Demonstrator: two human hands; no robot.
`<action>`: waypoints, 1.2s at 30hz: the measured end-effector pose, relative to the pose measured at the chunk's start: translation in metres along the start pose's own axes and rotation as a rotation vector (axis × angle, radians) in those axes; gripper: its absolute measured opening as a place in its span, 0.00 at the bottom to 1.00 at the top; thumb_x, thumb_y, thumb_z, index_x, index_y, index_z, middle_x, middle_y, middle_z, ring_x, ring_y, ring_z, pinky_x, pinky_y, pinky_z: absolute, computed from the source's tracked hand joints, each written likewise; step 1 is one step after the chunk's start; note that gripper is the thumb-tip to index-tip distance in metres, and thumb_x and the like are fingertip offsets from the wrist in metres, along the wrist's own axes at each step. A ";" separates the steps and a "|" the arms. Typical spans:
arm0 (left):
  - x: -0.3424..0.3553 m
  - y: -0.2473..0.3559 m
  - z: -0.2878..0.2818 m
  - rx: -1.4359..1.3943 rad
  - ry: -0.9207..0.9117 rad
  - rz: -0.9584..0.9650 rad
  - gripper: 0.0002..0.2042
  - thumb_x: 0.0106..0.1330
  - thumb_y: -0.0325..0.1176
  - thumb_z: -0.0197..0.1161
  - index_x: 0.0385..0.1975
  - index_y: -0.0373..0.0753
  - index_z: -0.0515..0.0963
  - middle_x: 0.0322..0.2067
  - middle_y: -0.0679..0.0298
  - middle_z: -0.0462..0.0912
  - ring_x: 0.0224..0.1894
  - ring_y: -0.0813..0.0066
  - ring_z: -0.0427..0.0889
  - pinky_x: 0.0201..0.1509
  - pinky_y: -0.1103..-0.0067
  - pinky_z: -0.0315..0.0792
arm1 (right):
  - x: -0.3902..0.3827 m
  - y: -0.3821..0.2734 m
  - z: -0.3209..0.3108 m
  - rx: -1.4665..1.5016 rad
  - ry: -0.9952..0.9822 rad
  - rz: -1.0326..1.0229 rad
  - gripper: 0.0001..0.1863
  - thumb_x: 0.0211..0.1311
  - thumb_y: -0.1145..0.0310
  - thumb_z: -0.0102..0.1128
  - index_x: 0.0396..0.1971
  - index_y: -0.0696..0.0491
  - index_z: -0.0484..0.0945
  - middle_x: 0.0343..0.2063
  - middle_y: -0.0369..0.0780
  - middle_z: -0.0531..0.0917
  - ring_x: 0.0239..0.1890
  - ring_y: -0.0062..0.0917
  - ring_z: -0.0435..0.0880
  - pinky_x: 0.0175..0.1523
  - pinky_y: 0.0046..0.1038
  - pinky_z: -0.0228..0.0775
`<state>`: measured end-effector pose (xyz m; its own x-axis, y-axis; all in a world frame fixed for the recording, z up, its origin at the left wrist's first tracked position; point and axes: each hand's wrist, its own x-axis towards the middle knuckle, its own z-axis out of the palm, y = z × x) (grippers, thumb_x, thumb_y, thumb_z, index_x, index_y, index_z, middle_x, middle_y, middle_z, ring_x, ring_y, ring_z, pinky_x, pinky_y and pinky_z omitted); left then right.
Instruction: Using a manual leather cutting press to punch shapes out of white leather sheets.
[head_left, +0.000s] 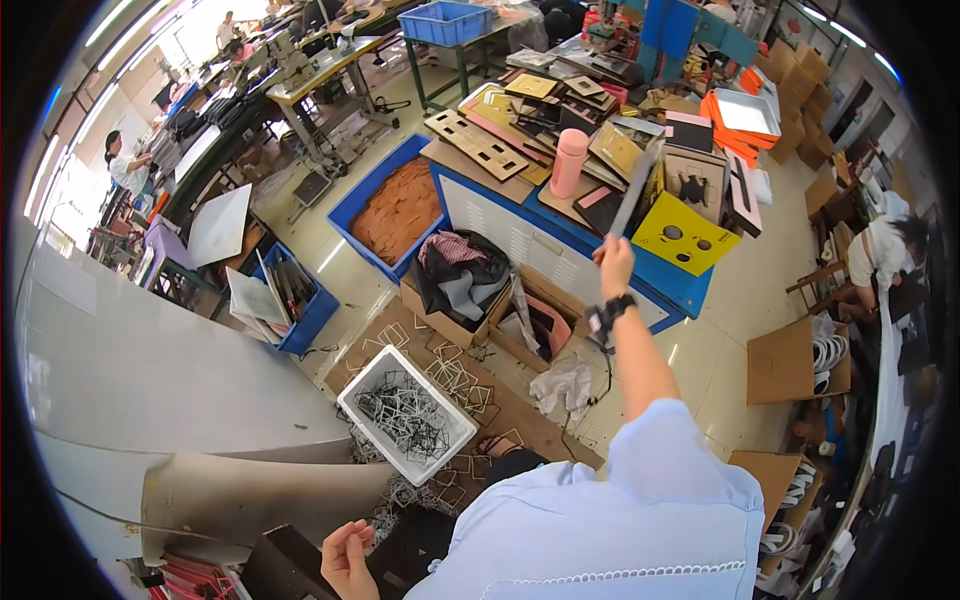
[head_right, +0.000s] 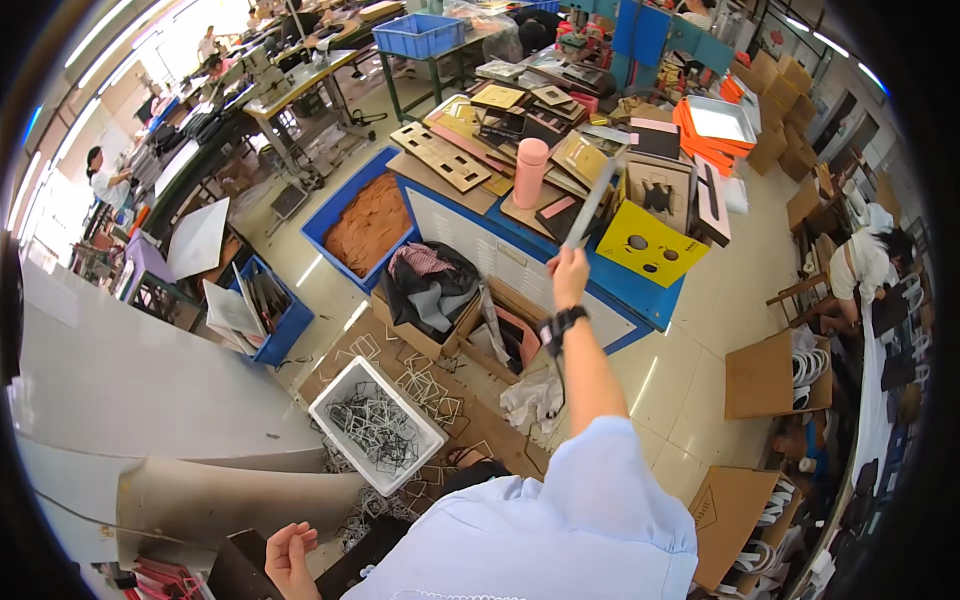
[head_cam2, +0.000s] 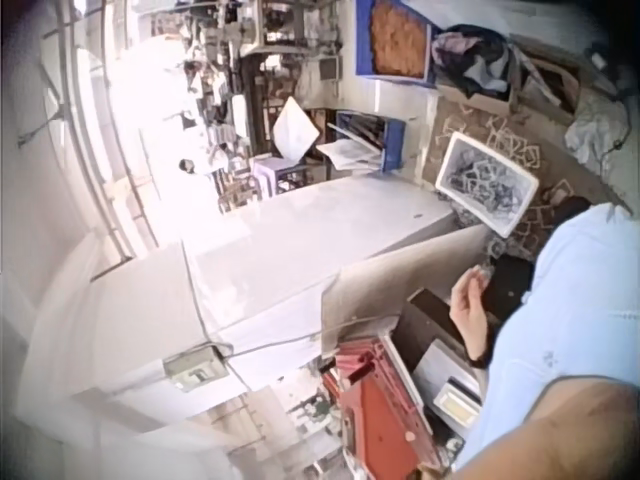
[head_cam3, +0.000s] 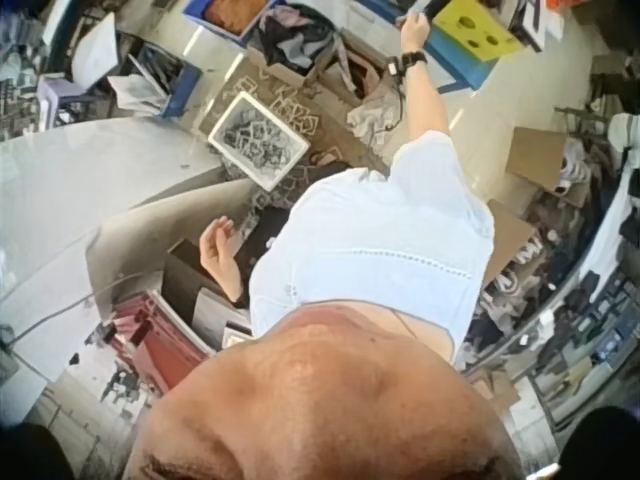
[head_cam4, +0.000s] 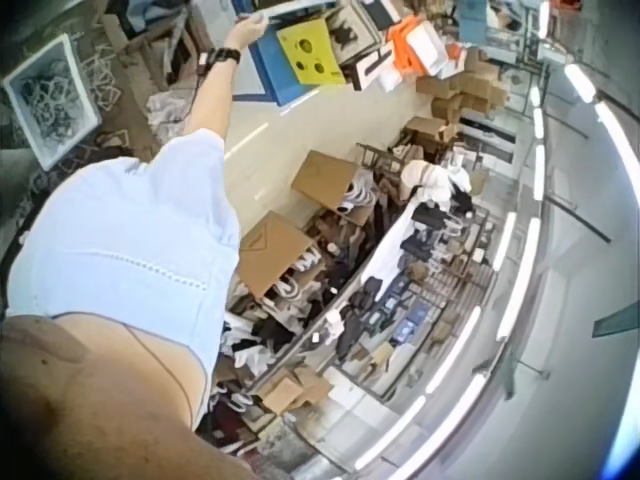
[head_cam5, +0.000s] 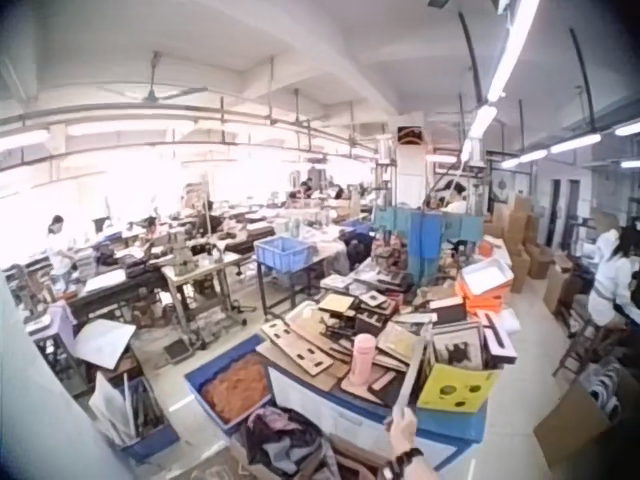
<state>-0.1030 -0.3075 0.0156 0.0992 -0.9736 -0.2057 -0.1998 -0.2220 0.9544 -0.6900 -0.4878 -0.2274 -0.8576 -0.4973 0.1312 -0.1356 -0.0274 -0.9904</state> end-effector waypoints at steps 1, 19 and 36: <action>0.003 0.000 -0.001 0.006 0.008 0.004 0.10 0.73 0.26 0.57 0.49 0.30 0.78 0.45 0.56 0.84 0.45 0.71 0.83 0.53 0.77 0.76 | 0.029 0.008 -0.001 0.040 -0.019 -0.016 0.15 0.71 0.59 0.53 0.33 0.58 0.71 0.22 0.40 0.81 0.20 0.22 0.78 0.23 0.25 0.68; -0.001 -0.028 0.007 0.093 0.184 -0.166 0.09 0.72 0.26 0.57 0.47 0.32 0.80 0.41 0.59 0.85 0.43 0.74 0.83 0.50 0.80 0.76 | 0.057 0.118 0.028 0.116 0.387 0.324 0.19 0.61 0.73 0.61 0.49 0.60 0.67 0.41 0.44 0.75 0.39 0.31 0.78 0.40 0.34 0.77; 0.056 -0.014 0.056 0.331 -0.117 -0.228 0.10 0.73 0.26 0.57 0.50 0.34 0.79 0.44 0.60 0.84 0.46 0.75 0.82 0.52 0.82 0.73 | 0.071 0.138 0.035 0.334 -0.056 0.492 0.07 0.67 0.73 0.59 0.37 0.60 0.72 0.33 0.44 0.85 0.29 0.25 0.84 0.33 0.22 0.78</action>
<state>-0.1488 -0.3619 -0.0214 0.0699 -0.8928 -0.4451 -0.4896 -0.4195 0.7644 -0.7523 -0.5571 -0.3562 -0.7515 -0.5654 -0.3401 0.4421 -0.0489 -0.8956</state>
